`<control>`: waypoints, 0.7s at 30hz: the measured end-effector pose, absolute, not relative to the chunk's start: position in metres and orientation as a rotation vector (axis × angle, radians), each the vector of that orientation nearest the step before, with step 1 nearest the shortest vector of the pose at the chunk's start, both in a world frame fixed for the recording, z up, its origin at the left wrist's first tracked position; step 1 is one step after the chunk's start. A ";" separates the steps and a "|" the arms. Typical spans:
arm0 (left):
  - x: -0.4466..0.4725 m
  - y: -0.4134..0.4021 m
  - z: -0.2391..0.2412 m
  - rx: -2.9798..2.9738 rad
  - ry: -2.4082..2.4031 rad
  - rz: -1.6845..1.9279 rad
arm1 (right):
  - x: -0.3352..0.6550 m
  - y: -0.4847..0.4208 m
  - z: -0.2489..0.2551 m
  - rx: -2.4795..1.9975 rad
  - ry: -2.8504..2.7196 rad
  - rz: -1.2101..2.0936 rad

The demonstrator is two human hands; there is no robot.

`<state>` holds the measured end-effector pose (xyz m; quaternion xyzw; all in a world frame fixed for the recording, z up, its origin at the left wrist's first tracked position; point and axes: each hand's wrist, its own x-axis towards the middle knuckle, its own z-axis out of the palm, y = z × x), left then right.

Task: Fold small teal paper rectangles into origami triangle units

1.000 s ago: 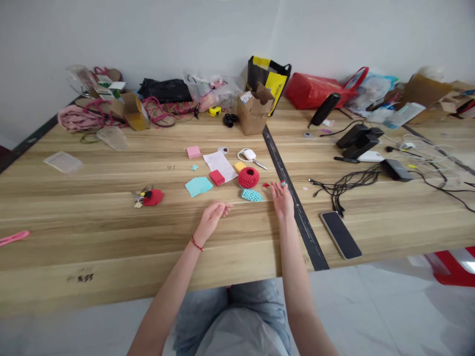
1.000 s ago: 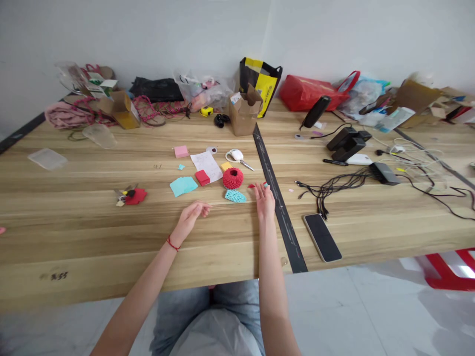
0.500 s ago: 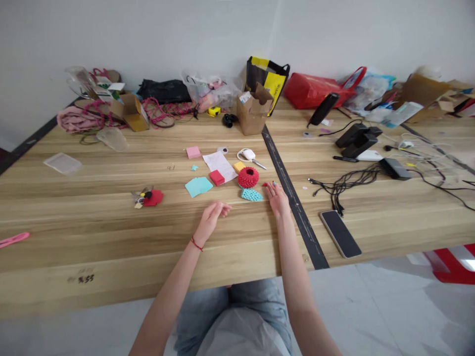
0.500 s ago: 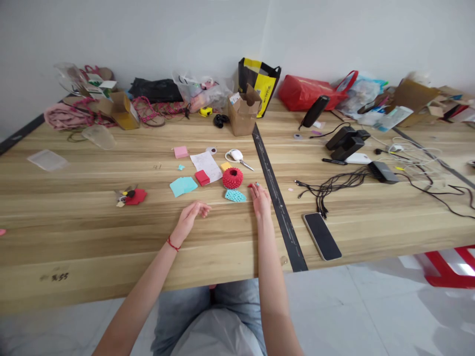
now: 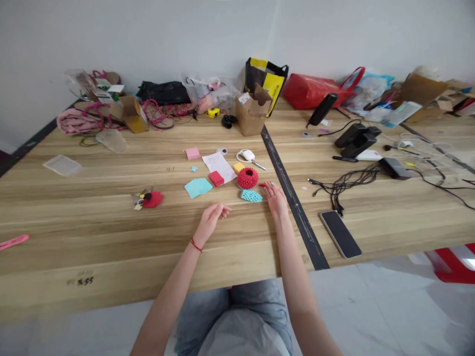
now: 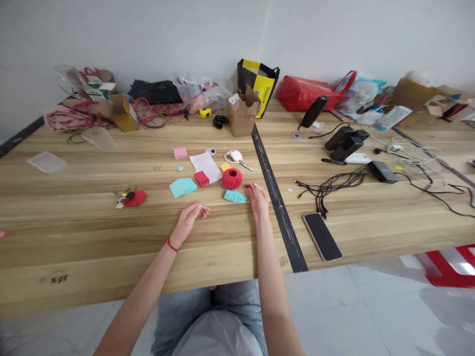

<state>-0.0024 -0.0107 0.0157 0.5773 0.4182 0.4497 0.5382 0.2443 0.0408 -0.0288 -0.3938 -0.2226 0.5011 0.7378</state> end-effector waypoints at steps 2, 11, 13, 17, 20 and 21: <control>-0.002 -0.011 0.016 1.375 0.994 1.063 | 0.242 0.040 -0.030 -0.873 -0.499 1.112; -0.002 -0.011 0.017 1.389 0.997 1.047 | 0.236 0.041 -0.042 -0.930 -0.568 1.171; -0.002 -0.011 0.017 1.395 0.998 1.044 | 0.236 0.042 -0.043 -0.923 -0.578 1.173; -0.002 -0.012 0.018 1.404 0.990 1.040 | 0.235 0.043 -0.045 -0.926 -0.612 1.181; -0.002 -0.012 0.018 1.414 0.983 1.037 | 0.233 0.043 -0.048 -0.964 -0.649 1.175; -0.001 -0.012 0.017 1.415 0.982 1.036 | 0.233 0.043 -0.049 -0.981 -0.663 1.167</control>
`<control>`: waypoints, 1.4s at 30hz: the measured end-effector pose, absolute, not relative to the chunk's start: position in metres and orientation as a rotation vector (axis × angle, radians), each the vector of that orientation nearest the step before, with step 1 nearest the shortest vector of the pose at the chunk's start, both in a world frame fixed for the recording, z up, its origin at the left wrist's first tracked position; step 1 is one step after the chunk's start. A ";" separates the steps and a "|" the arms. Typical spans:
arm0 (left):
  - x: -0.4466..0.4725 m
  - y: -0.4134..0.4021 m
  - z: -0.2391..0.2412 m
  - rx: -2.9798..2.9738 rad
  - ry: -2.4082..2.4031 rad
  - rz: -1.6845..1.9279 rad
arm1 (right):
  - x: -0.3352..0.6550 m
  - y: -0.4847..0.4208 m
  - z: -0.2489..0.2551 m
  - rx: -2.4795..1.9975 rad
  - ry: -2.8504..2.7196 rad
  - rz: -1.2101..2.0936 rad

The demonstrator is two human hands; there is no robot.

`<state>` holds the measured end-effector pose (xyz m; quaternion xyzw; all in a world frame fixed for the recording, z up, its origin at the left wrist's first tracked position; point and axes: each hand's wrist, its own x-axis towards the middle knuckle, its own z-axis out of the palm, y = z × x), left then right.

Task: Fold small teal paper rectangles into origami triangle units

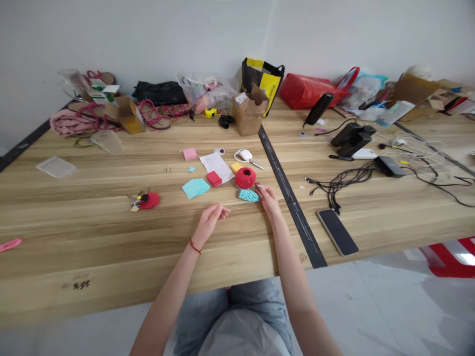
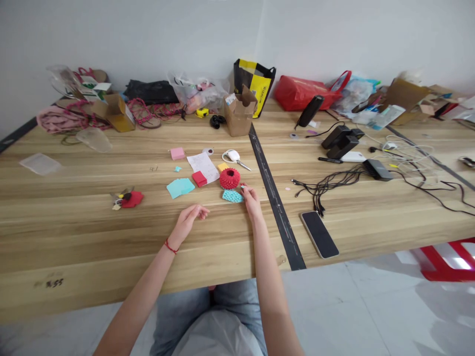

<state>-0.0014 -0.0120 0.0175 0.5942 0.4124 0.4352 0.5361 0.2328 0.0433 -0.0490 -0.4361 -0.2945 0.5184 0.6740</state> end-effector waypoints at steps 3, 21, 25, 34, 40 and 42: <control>-0.001 -0.012 0.017 1.409 0.985 1.036 | 0.233 0.043 -0.052 -1.037 -0.707 1.131; 0.000 -0.010 0.012 1.422 1.054 1.030 | 0.227 0.029 -0.004 -0.723 -0.689 1.303; 0.002 -0.011 0.008 1.518 1.091 1.062 | 0.209 0.017 0.008 -0.644 -0.765 1.476; 0.001 -0.011 0.004 1.607 1.216 1.134 | 0.172 -0.002 0.013 -0.642 -0.938 1.863; -0.002 -0.007 0.000 1.496 1.295 1.199 | 0.173 -0.002 0.011 -0.602 -0.983 1.848; -0.002 -0.006 -0.002 1.437 1.274 1.232 | 0.173 -0.001 0.008 -0.601 -0.974 1.837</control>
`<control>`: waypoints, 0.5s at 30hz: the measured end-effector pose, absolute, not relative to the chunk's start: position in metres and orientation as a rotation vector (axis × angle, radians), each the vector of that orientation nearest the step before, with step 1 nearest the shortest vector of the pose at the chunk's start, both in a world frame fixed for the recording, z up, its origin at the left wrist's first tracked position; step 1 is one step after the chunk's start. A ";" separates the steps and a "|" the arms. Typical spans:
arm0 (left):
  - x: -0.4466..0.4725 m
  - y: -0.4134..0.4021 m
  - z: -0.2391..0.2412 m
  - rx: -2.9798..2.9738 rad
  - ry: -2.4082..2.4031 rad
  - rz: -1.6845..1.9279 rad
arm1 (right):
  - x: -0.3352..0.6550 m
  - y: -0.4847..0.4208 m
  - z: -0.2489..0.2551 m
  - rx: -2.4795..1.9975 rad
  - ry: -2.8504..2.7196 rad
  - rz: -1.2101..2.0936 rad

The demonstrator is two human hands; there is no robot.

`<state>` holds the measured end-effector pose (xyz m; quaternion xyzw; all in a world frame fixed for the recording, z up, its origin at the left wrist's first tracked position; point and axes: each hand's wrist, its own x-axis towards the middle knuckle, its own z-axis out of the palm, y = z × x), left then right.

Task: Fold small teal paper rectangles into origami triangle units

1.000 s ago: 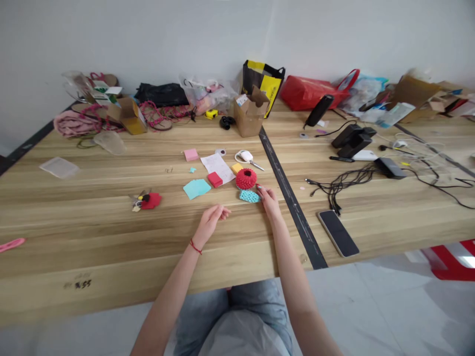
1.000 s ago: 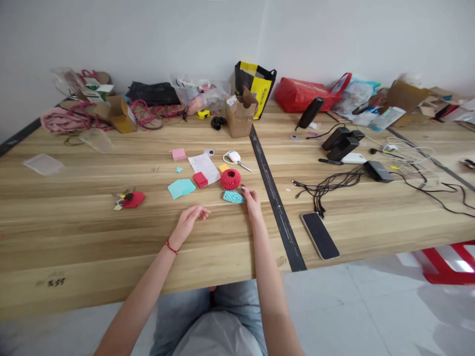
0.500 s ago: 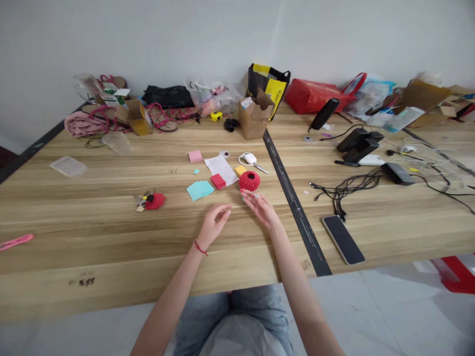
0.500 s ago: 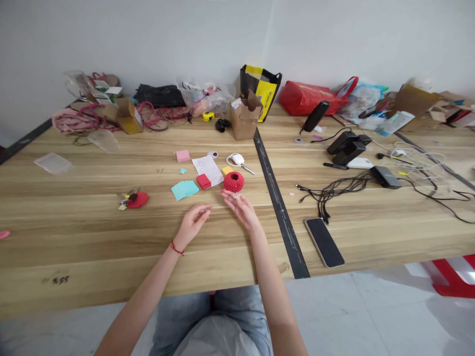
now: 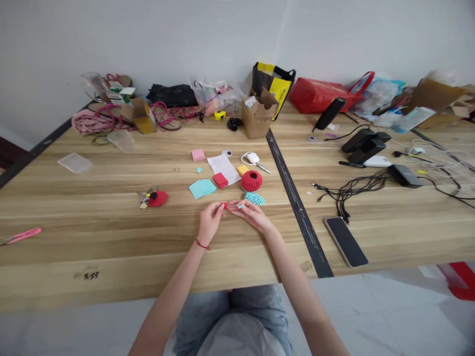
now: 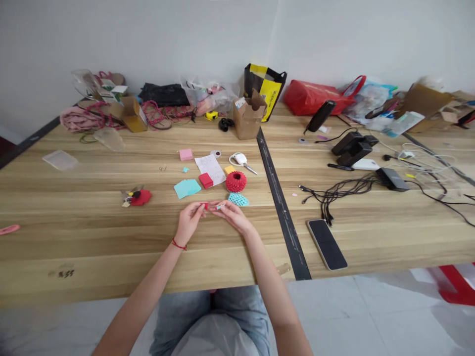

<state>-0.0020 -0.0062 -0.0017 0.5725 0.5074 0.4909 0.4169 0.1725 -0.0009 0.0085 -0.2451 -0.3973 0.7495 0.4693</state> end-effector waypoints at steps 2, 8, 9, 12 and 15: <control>-0.001 -0.006 -0.003 1.397 1.253 1.260 | 0.171 -0.001 0.007 -0.603 -0.971 1.851; -0.001 -0.007 -0.002 1.508 1.314 1.260 | 0.167 -0.003 0.008 -0.609 -0.909 1.918; -0.002 -0.007 -0.001 1.556 1.342 1.250 | 0.166 -0.003 0.008 -0.605 -0.899 1.926; -0.003 -0.008 -0.001 1.672 1.396 1.206 | 0.166 -0.003 0.008 -0.600 -0.883 1.937; -0.004 -0.008 0.000 1.731 1.391 1.163 | 0.165 -0.002 0.007 -0.619 -0.884 1.932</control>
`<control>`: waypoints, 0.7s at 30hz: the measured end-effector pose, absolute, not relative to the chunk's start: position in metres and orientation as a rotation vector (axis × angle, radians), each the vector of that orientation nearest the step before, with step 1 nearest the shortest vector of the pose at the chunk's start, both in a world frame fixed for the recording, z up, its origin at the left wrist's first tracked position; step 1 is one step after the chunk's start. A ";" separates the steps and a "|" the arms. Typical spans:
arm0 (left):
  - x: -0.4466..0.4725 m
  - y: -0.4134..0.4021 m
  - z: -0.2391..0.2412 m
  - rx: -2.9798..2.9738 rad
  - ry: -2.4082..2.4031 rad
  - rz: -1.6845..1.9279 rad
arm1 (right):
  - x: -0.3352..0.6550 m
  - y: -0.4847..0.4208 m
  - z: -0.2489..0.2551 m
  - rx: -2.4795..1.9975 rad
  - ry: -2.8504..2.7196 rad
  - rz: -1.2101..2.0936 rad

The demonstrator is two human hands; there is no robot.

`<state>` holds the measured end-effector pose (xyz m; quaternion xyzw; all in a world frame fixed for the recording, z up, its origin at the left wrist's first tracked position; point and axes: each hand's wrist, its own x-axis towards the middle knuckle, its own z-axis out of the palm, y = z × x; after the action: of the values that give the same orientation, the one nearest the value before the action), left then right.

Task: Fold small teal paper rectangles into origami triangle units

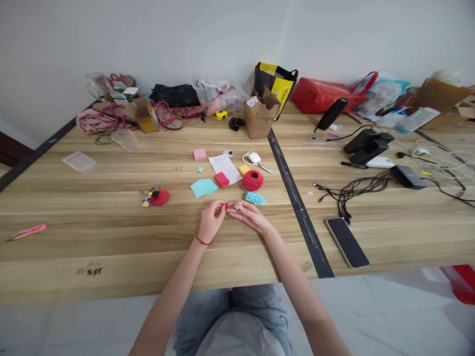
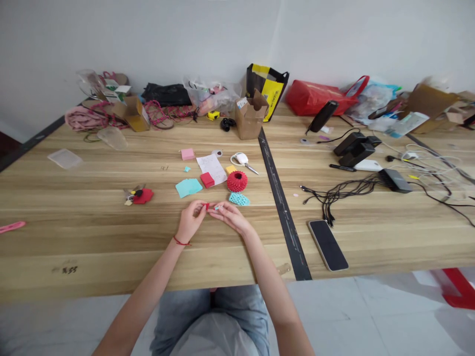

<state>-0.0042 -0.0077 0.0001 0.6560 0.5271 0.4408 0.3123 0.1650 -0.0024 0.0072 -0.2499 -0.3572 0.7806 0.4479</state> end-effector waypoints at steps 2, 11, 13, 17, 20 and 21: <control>-0.006 -0.008 0.001 1.789 1.390 1.133 | 0.165 -0.002 0.007 -0.629 -0.884 1.930; -0.009 -0.008 0.007 2.080 1.320 1.089 | 0.167 0.001 -0.002 -0.627 -0.819 1.912; -0.008 -0.009 0.007 2.081 1.332 1.073 | 0.167 0.001 -0.003 -0.637 -0.816 1.901; -0.008 -0.009 0.005 1.927 1.350 1.117 | 0.167 0.002 -0.002 -0.653 -0.838 1.906; -0.008 -0.007 0.003 1.673 1.344 1.162 | 0.168 0.002 -0.002 -0.677 -0.859 1.880; -0.008 -0.006 0.002 1.599 1.332 1.158 | 0.168 0.003 -0.002 -0.692 -0.865 1.869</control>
<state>-0.0083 -0.0061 0.0022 0.6236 0.5194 0.4514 0.3709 0.1682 0.0030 -0.0023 -0.2819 -0.3525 0.7611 0.4658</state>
